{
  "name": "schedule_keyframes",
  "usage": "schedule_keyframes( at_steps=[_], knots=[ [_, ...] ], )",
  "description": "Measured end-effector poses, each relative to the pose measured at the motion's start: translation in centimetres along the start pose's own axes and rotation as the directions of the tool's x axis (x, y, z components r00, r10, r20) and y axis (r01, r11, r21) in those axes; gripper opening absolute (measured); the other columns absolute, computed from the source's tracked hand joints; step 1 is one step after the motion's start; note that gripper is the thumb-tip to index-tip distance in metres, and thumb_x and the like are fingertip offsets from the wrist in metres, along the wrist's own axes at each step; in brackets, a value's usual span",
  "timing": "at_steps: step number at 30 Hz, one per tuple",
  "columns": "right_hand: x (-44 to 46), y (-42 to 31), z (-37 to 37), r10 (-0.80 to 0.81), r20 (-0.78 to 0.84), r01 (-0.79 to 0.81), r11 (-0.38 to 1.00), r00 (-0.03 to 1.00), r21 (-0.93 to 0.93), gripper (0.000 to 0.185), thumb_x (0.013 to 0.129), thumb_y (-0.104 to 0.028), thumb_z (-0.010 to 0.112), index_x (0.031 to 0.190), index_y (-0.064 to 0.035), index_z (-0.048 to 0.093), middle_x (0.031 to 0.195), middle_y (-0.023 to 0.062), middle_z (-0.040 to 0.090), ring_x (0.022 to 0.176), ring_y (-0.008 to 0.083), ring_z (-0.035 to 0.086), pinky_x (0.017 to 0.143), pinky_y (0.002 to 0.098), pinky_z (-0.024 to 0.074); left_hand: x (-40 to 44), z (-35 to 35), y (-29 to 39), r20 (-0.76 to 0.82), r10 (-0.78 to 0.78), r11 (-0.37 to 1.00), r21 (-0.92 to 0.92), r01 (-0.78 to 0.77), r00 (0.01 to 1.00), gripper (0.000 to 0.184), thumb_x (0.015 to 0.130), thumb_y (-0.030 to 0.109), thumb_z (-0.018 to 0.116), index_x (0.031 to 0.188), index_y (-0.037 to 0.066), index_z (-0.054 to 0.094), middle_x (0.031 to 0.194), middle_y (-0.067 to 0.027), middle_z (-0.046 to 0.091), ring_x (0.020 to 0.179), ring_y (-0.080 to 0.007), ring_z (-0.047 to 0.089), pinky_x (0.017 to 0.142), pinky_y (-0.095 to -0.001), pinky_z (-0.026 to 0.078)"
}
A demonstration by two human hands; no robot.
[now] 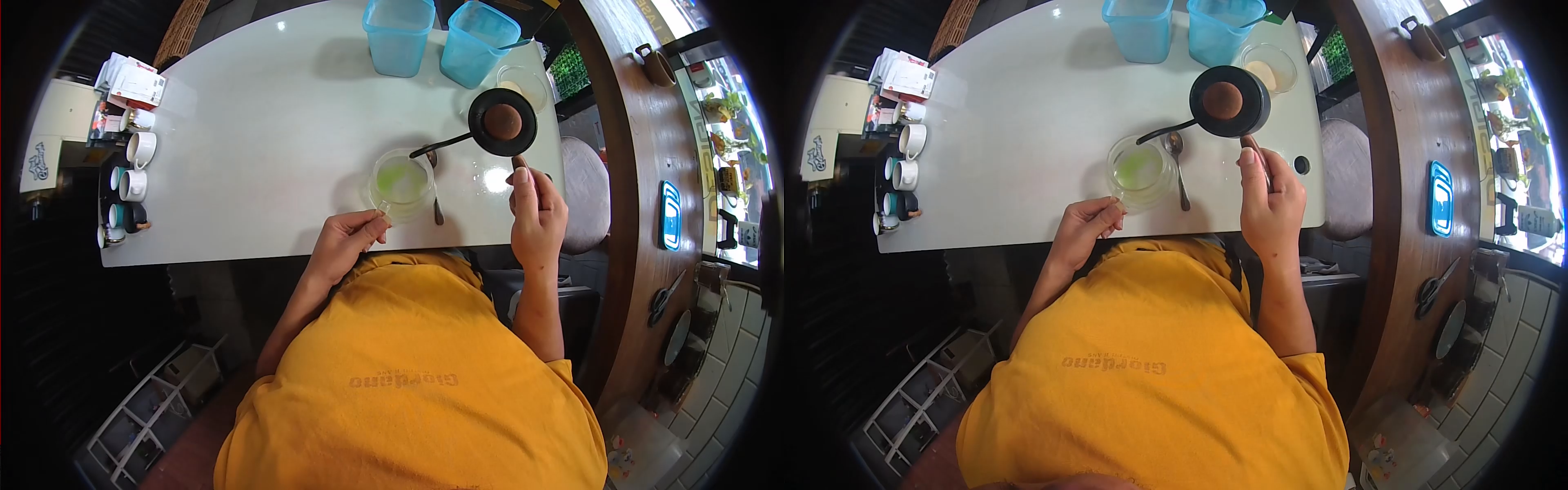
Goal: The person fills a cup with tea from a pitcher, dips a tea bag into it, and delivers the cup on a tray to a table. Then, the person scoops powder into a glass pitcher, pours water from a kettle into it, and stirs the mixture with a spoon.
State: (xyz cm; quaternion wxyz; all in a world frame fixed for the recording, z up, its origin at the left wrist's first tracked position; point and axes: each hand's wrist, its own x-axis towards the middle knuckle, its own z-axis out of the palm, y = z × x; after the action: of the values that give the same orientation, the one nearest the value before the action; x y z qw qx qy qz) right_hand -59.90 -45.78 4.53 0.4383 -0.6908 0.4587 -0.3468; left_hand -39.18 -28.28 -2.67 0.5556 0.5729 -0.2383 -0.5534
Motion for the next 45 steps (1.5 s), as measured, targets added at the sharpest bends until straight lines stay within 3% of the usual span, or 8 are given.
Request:
schedule_keyframes(
  at_steps=[6, 12, 18, 26, 32, 33, 39, 45],
  knots=[
    [0.0, -0.3, 0.9, 0.005, 0.03, -0.006, 1.0, 1.0, 0.024, 0.029, 0.095, -0.02, 0.057, 0.105, 0.0065, 0.066, 0.075, 0.0075, 0.064, 0.067, 0.0091, 0.053, 0.063, 0.0245, 0.0438, 0.7, 0.5, -0.8, 0.048, -0.033, 0.997, -0.075, 0.037, 0.998, 0.023, 0.093, 0.022, 0.065, 0.097, 0.0, 0.071, 0.077, -0.0003, 0.062, 0.068, -0.0051, 0.047, 0.062, -0.0207, 0.038],
    [-0.3, -0.2, 1.0, 0.01, 0.059, -0.015, 0.997, 0.998, 0.071, 0.03, 0.096, -0.02, 0.057, 0.105, 0.0069, 0.066, 0.073, 0.0067, 0.063, 0.067, 0.0088, 0.052, 0.063, 0.0242, 0.0437, 1.8, 0.3, -1.6, 0.029, 0.049, 0.994, -0.098, -0.046, 0.998, 0.025, 0.092, 0.022, 0.066, 0.097, -0.001, 0.071, 0.08, -0.0011, 0.063, 0.071, -0.0065, 0.05, 0.067, -0.0224, 0.041],
    [-0.3, 0.9, 0.2, 0.059, 0.05, -0.061, 0.997, 0.997, 0.04, 0.031, 0.096, -0.021, 0.057, 0.104, 0.0069, 0.066, 0.07, 0.0042, 0.059, 0.065, 0.0073, 0.05, 0.06, 0.0233, 0.0418, 1.5, -0.6, -1.0, -0.036, 0.015, 0.998, -0.066, -0.018, 0.999, 0.017, 0.093, 0.014, 0.063, 0.097, -0.002, 0.069, 0.08, -0.0024, 0.062, 0.072, -0.0068, 0.051, 0.065, -0.021, 0.041],
    [0.2, 0.7, 1.3, 0.06, -0.007, -0.06, 0.997, 0.998, 0.04, 0.032, 0.096, -0.022, 0.056, 0.103, 0.007, 0.066, 0.069, 0.0033, 0.058, 0.065, 0.0076, 0.049, 0.059, 0.0236, 0.0414, 1.7, -0.9, -1.4, 0.075, -0.01, 1.0, -0.025, 0.012, 0.997, 0.024, 0.093, 0.022, 0.065, 0.099, -0.001, 0.071, 0.082, -0.0015, 0.066, 0.076, -0.0066, 0.054, 0.066, -0.0219, 0.041],
    [-0.4, 0.4, 2.4, 0.117, 0.042, -0.123, 0.972, 0.992, 0.198, 0.032, 0.098, -0.022, 0.054, 0.101, 0.007, 0.066, 0.067, -0.0014, 0.052, 0.061, 0.0045, 0.045, 0.055, 0.0206, 0.0369, 2.8, -1.4, -1.2, 0.048, 0.012, 1.0, -0.03, -0.01, 0.999, 0.023, 0.092, 0.021, 0.066, 0.098, -0.001, 0.071, 0.083, -0.0014, 0.066, 0.075, -0.0069, 0.054, 0.068, -0.022, 0.042],
    [-0.6, 0.3, 2.9, 0.098, 0.021, -0.101, 0.964, 0.995, 0.245, 0.034, 0.101, -0.025, 0.048, 0.088, 0.0046, 0.06, 0.061, -0.0031, 0.045, 0.055, 0.0031, 0.037, 0.049, 0.0208, 0.0254, 2.9, -1.6, -1.1, 0.055, 0.007, 1.0, -0.026, -0.006, 0.998, 0.023, 0.092, 0.021, 0.066, 0.098, -0.001, 0.071, 0.083, -0.0014, 0.066, 0.075, -0.0069, 0.054, 0.068, -0.022, 0.042],
    [-2.0, 3.6, 2.5, 0.312, 0.053, -0.297, 0.819, 0.948, 0.491, 0.033, 0.103, -0.027, 0.043, 0.089, 0.0006, 0.055, 0.06, -0.0044, 0.037, 0.051, 0.0042, 0.03, 0.048, 0.0222, 0.0218, 3.5, -3.3, -1.1, 0.062, 0.012, 0.997, -0.076, -0.007, 0.998, 0.022, 0.091, 0.021, 0.067, 0.098, 0.0, 0.071, 0.083, -0.0012, 0.066, 0.075, -0.0067, 0.054, 0.068, -0.0222, 0.042],
    [-3.3, 8.3, 2.5, 0.377, -0.065, -0.302, 0.824, 0.924, 0.479, 0.033, 0.102, -0.031, 0.045, 0.089, -0.0015, 0.055, 0.06, -0.0039, 0.038, 0.051, 0.0046, 0.031, 0.047, 0.0228, 0.0219, 4.1, -4.7, -0.8, 0.048, 0.006, 0.996, -0.085, -0.002, 0.999, 0.02, 0.092, 0.021, 0.066, 0.099, 0.002, 0.071, 0.085, -0.0014, 0.067, 0.076, -0.0069, 0.054, 0.069, -0.0228, 0.043]
  ],
)
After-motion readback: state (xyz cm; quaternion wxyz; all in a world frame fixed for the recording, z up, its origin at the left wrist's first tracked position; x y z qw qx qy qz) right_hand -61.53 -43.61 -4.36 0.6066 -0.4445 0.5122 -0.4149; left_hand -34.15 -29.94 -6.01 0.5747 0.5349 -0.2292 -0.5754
